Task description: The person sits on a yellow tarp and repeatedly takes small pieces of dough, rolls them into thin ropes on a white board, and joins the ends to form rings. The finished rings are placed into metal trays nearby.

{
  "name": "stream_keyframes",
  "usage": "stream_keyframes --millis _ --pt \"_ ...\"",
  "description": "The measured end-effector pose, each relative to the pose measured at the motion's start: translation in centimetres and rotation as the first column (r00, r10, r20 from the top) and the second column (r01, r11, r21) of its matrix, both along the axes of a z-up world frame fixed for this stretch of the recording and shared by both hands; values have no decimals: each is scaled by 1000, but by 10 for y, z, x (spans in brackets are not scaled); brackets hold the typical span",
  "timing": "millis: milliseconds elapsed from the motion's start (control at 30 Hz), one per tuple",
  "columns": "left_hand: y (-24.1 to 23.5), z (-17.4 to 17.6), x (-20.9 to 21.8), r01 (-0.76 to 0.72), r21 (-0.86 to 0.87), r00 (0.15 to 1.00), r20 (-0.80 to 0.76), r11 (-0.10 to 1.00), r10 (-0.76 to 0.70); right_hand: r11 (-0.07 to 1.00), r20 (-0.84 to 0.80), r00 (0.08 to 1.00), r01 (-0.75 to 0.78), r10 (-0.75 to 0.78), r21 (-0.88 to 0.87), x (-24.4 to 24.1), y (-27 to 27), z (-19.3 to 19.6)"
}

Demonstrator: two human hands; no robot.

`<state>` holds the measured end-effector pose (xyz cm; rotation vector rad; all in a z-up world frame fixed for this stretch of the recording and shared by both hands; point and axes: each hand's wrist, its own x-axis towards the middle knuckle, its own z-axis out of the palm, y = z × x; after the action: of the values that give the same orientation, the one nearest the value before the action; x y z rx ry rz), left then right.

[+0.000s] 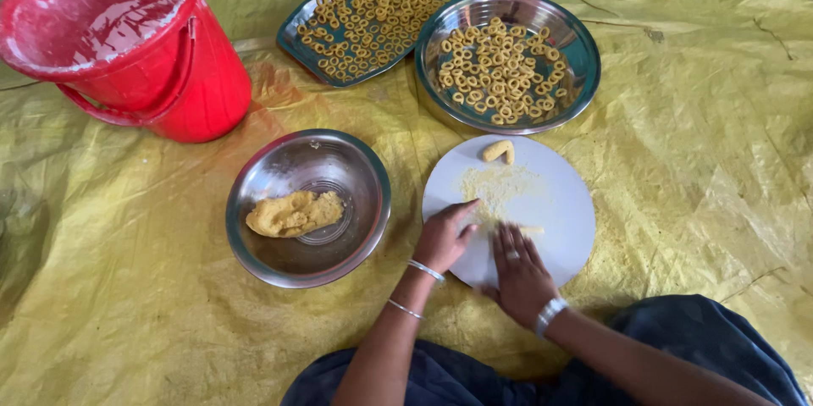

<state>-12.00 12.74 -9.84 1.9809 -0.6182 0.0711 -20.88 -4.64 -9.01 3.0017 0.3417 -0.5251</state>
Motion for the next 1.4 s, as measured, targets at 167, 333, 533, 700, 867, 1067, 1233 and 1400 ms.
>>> stream_keyframes --millis 167,333,533,700,867,1067,1233,1400 --pt "-11 -22 2 144 -33 987 -70 989 -146 996 128 992 -26 15 89 22 -11 5" --pt "-9 -37 8 130 -82 977 -159 988 -141 987 255 965 29 -69 157 68 -14 -7" --pt "-8 -38 5 150 -81 971 -177 985 -162 987 111 990 75 -91 140 -17 -2 -20" --pt "-10 -30 6 156 -71 941 -294 985 -170 985 142 979 127 -144 119 48 -4 -3" --pt "-7 -27 4 148 -152 952 -246 977 -182 968 123 966 212 -228 137 58 -1 3" --pt "-10 -26 5 124 -187 926 -330 974 -182 980 138 977 142 -161 139 -23 -10 -5" --pt "-10 -26 4 142 -196 933 -301 970 -197 974 127 973 175 -193 142 22 -26 -13" --pt "-9 -28 6 127 -125 955 -254 984 -155 966 205 947 223 -247 133 63 -29 -14"
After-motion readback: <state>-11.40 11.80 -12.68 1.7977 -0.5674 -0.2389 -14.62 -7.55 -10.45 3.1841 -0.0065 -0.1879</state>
